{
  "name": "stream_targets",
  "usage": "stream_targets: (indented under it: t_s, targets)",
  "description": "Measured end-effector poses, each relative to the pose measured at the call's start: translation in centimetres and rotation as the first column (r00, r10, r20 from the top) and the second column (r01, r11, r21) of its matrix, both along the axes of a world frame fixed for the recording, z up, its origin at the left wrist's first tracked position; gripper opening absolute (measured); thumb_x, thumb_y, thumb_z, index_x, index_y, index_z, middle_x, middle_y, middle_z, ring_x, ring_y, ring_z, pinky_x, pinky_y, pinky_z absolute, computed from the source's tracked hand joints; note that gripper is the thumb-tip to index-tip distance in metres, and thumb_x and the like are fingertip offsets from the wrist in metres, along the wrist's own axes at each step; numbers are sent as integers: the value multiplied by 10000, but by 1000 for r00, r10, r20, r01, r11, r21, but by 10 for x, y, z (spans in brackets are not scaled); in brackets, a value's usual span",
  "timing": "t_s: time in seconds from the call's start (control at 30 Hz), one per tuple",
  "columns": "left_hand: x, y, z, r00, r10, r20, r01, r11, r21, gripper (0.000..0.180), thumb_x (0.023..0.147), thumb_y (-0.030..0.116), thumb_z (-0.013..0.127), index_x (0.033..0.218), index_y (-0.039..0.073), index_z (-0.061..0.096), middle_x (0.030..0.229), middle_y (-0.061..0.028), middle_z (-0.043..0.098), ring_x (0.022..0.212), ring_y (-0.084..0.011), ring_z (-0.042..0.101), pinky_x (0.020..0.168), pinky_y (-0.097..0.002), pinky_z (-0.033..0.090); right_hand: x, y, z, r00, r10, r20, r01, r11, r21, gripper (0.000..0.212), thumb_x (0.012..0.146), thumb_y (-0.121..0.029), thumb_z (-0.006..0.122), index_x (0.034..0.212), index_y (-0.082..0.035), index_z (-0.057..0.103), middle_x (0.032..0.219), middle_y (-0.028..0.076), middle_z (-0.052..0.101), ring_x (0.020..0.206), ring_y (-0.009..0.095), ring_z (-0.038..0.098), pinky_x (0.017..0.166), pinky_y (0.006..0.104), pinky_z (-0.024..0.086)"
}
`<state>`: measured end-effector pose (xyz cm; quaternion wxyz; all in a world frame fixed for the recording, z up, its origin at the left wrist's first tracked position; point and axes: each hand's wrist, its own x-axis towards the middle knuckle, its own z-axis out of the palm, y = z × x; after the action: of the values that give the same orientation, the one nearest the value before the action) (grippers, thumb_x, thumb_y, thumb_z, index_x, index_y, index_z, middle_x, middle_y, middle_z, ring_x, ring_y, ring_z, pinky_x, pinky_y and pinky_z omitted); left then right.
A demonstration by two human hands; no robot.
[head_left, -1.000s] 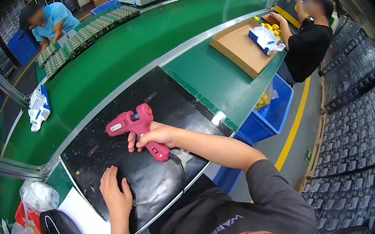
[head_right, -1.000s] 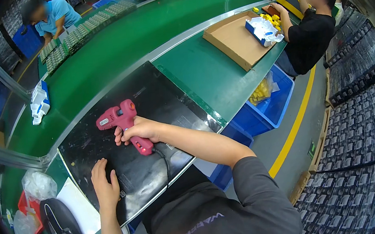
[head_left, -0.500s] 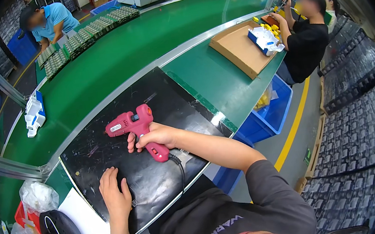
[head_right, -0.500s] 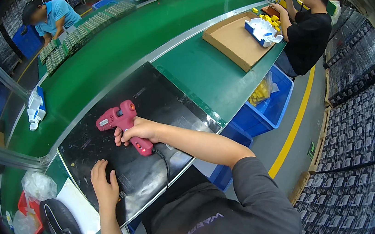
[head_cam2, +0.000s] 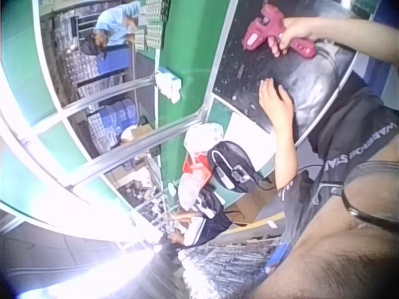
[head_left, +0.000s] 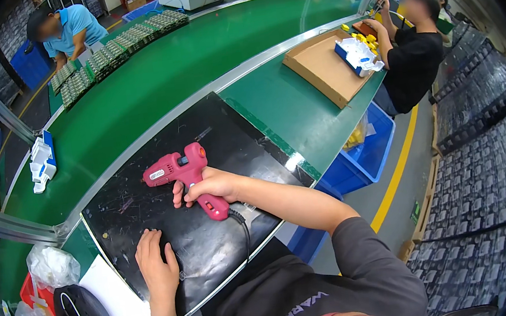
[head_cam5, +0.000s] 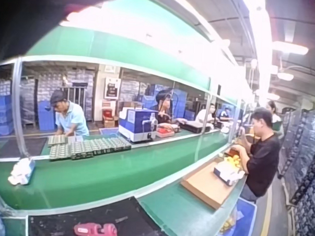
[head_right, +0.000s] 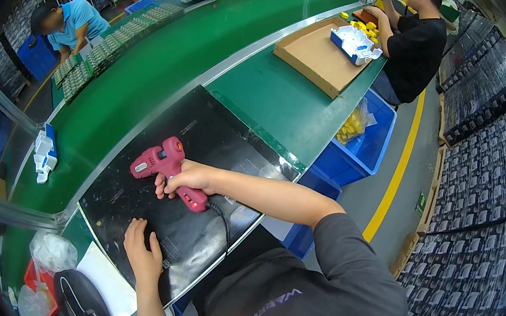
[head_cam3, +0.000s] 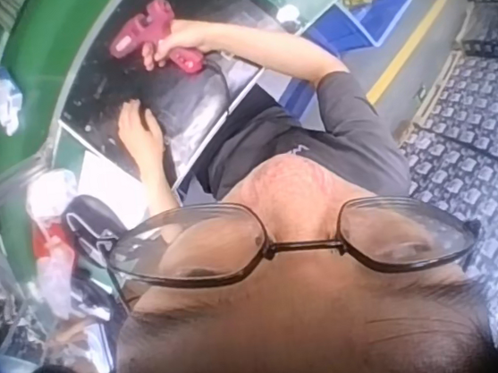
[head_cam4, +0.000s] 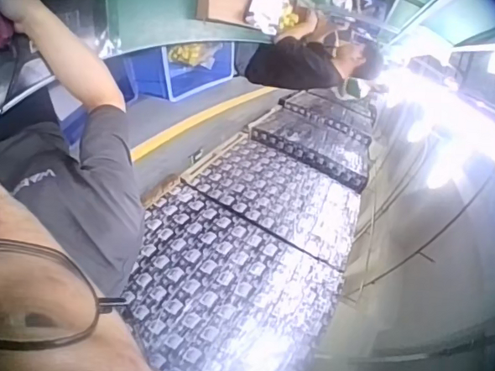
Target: Using a hot glue gun to secure a red wire inside a white plastic component housing on a factory assembly line.
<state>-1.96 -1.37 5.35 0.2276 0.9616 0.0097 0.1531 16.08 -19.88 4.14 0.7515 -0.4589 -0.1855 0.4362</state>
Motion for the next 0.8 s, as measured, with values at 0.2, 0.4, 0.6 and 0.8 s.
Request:
stream_targets:
  t_s: [0.2, 0.4, 0.6, 0.8]
  targets:
    - [1, 1, -2, 1000, -3, 6, 3, 1000, -8, 364, 816, 22, 584, 1177, -21, 556, 1268, -191, 541, 1213, -355, 485, 1035, -421, 349, 1, -1, -2, 1000, 9, -1, -9, 1000, 6, 233, 772, 1, 609, 1002, -12, 574, 947, 136, 653, 913, 217, 646, 761, 318, 519]
    - [0, 0, -4, 1000, -20, 4, 20, 1000, 24, 402, 803, 8, 590, 1200, -33, 543, 1306, -184, 523, 1224, -352, 471, 1029, -430, 343, 1, 0, -2, 1000, 16, -6, -16, 1000, 0, 255, 763, 9, 616, 1015, -5, 577, 974, 145, 650, 941, 232, 644, 784, 326, 520]
    - [1, 0, -1, 1000, -22, 18, 21, 999, 31, 396, 801, 9, 596, 1192, -31, 544, 1299, -178, 531, 1225, -344, 472, 1025, -423, 347, 1, -1, -1, 1000, 10, -15, -10, 1000, -14, 244, 765, 22, 609, 1005, -14, 584, 980, 128, 648, 969, 236, 650, 787, 325, 520]
    - [0, 3, -2, 998, -19, 52, 20, 1000, -6, 373, 787, 24, 612, 1153, -29, 561, 1239, -174, 571, 1201, -340, 499, 1010, -418, 361, 0, 0, 1, 1000, 9, -19, -9, 1000, -19, 238, 763, 32, 603, 996, -18, 584, 964, 114, 645, 951, 226, 653, 770, 314, 519]
